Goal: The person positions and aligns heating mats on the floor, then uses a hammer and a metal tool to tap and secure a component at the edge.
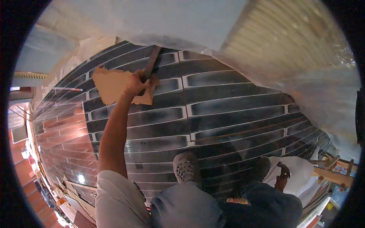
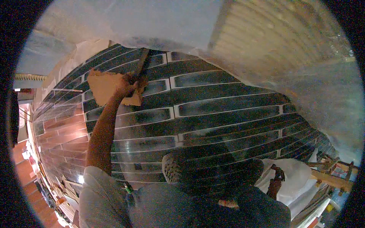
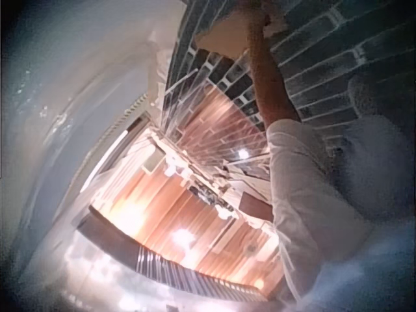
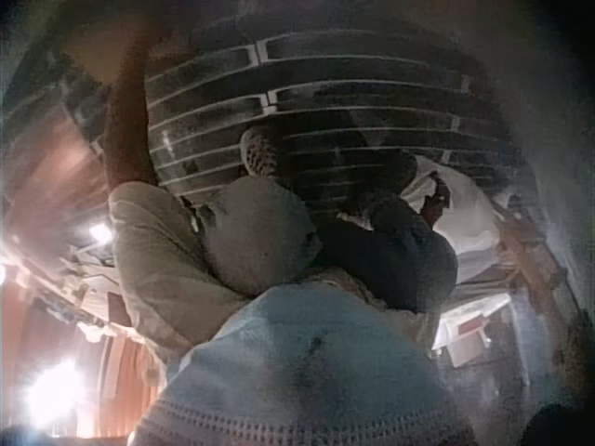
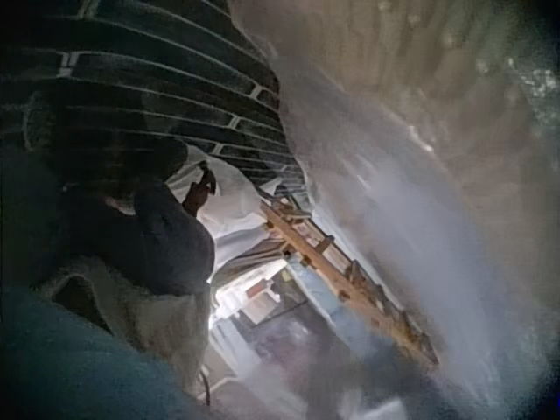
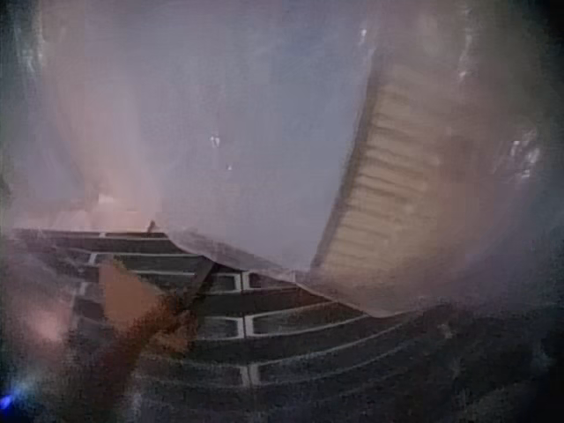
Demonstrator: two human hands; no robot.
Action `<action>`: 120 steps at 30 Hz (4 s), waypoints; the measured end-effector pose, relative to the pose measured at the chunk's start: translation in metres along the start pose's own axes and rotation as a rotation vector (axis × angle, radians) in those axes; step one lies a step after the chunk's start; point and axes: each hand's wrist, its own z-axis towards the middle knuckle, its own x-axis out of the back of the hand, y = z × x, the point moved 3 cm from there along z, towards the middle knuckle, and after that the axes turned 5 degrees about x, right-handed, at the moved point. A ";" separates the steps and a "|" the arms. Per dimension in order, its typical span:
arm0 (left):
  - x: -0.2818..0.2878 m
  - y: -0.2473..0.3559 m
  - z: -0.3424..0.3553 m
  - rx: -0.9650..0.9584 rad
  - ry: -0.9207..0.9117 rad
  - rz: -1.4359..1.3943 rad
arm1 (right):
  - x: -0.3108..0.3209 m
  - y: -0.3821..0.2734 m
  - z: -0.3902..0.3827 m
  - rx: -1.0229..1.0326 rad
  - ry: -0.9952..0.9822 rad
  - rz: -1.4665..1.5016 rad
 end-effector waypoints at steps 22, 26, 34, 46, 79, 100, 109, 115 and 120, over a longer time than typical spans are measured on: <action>-0.035 0.051 -0.012 0.033 0.102 0.161 | 0.262 -0.180 -0.011 0.533 -0.327 -0.147; -0.035 0.065 -0.021 0.099 0.055 0.140 | 0.252 -0.201 0.003 0.671 -0.382 -0.121; -0.047 0.083 -0.022 -0.019 -0.078 0.000 | 0.223 -0.250 0.016 0.804 -0.330 -0.114; -0.102 0.159 -0.049 -0.288 0.065 0.351 | 0.127 -0.283 0.022 0.898 -0.345 0.053; -0.136 0.237 -0.080 -0.087 -0.010 0.292 | 0.077 -0.425 0.036 0.666 -0.315 0.622; -0.150 0.219 -0.062 -0.123 -0.128 0.377 | 0.046 -0.423 0.037 0.611 -0.288 0.729; -0.139 0.220 -0.062 0.023 -0.198 0.290 | 0.072 -0.404 0.054 0.711 -0.294 0.588; -0.146 0.216 -0.061 -0.076 -0.223 0.290 | 0.070 -0.394 0.050 0.625 -0.362 0.577; -0.137 0.245 -0.067 -0.026 -0.266 0.414 | 0.063 -0.382 0.060 0.651 -0.366 0.404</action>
